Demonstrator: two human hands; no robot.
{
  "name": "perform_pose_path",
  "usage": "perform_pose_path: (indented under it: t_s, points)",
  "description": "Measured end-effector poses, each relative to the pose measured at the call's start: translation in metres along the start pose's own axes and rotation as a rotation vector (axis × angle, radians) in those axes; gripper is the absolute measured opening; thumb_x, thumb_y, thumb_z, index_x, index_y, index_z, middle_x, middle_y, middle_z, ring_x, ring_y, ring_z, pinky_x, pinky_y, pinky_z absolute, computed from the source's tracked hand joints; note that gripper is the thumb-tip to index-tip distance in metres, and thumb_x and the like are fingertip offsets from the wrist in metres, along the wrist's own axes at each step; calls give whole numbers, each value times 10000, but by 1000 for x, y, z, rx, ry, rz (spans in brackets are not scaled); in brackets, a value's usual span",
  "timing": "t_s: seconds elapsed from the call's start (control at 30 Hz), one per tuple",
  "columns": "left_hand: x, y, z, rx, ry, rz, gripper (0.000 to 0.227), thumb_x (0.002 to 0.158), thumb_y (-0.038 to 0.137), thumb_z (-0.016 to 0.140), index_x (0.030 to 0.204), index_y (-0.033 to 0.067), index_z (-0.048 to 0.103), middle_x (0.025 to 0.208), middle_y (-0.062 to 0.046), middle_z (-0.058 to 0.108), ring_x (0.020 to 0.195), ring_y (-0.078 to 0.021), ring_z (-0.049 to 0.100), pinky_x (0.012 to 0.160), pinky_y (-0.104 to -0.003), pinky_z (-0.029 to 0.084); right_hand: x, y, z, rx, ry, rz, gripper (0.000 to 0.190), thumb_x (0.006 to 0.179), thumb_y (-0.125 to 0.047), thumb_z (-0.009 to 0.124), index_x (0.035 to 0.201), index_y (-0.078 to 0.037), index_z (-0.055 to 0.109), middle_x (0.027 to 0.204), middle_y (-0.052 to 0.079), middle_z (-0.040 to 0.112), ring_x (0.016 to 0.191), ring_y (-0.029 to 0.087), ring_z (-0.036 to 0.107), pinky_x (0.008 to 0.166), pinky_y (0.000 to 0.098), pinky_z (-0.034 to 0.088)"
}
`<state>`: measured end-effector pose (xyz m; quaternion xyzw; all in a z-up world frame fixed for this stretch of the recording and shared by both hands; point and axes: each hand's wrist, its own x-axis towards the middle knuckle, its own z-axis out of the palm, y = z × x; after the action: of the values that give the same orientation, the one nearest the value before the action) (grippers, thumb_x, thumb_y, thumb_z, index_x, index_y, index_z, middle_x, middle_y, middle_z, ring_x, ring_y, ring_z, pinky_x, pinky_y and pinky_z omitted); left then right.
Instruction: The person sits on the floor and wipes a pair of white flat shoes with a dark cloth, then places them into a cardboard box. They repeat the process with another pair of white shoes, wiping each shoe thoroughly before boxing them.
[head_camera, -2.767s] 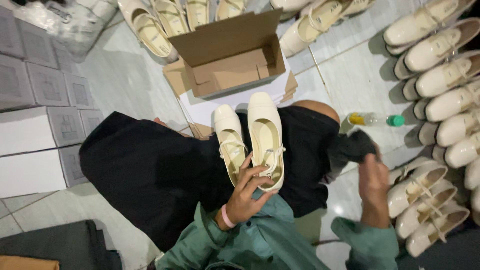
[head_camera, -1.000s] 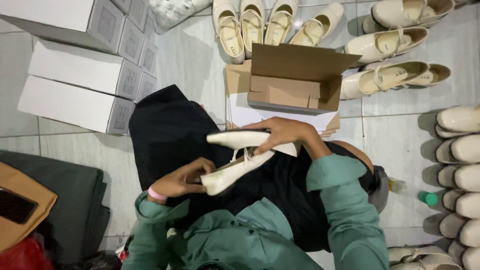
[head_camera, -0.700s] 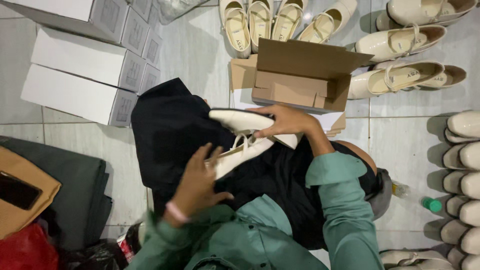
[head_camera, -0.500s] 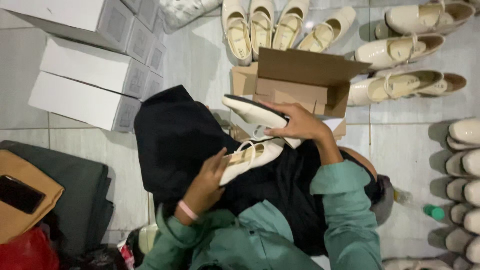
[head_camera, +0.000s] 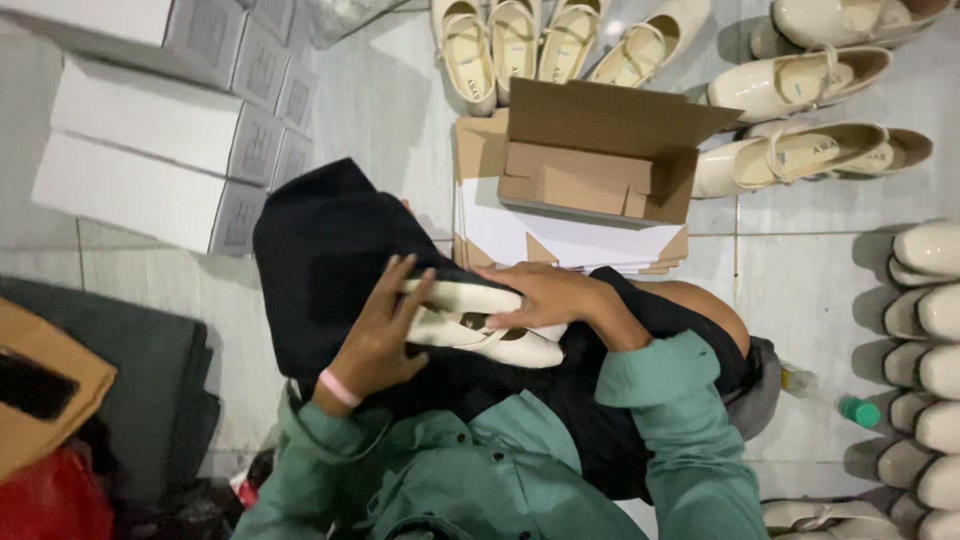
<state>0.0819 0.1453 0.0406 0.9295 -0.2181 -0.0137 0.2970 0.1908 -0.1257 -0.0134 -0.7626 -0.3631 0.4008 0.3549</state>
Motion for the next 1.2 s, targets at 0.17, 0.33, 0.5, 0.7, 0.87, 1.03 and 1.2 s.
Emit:
perform_pose_path:
  t_s: [0.17, 0.33, 0.5, 0.7, 0.87, 1.03, 1.2]
  points:
    - [7, -6, 1, -1, -6, -7, 1067, 539, 216, 937, 1476, 74, 445, 1375, -249, 489, 1334, -463, 447, 1114, -515, 406, -33, -15, 32, -405, 299, -4, 1371, 526, -648, 895, 1572, -27, 264, 1583, 259, 365, 1399, 436, 338, 1123, 532, 262]
    - [13, -9, -1, -5, 2, 47, 1024, 579, 245, 919, 1458, 26, 442, 1371, -274, 475, 1329, -482, 444, 1110, -519, 416, -69, -28, 58, -521, 496, 151, 1292, 488, -389, 949, 1559, -79, 297, 1471, 188, 448, 1376, 353, 398, 1153, 585, 246]
    - [22, 0, -14, 71, 63, 119, 1008, 567, 264, 914, 1433, 33, 451, 1330, -256, 480, 1302, -489, 451, 1111, -537, 419, -83, -27, 51, -528, 651, 133, 1176, 445, -292, 950, 1479, -136, 411, 1376, 158, 520, 1327, 313, 457, 1121, 601, 239]
    - [66, -3, -45, 78, 247, 276, 990, 705, 282, 940, 1510, 43, 416, 1388, -231, 455, 1343, -432, 476, 1157, -511, 440, -104, -35, -30, -464, 793, -17, 1117, 482, -175, 929, 1488, -119, 447, 1436, 167, 467, 1348, 396, 432, 1145, 489, 344]
    - [155, -25, 5, -2, 318, 307, 1031, 689, 297, 948, 1515, 27, 393, 1435, -233, 452, 1366, -453, 454, 1157, -497, 431, -105, 12, -83, -446, 955, -1, 1100, 536, -51, 898, 1520, -111, 409, 1512, 163, 407, 1489, 425, 352, 1240, 467, 354]
    - [208, -45, 65, -111, 202, 234, 1044, 656, 350, 941, 1499, 34, 411, 1406, -220, 475, 1315, -418, 482, 1092, -485, 449, -98, 70, -82, -298, 966, 141, 1143, 499, -55, 908, 1518, -126, 394, 1515, 189, 386, 1471, 426, 332, 1222, 466, 336]
    - [221, -61, 87, -152, 151, 225, 1049, 659, 406, 945, 1509, 61, 437, 1411, -203, 502, 1308, -397, 519, 1081, -465, 471, -103, 92, -86, -169, 940, 257, 1172, 505, -37, 912, 1543, -188, 391, 1555, 163, 357, 1451, 408, 355, 1189, 447, 360]
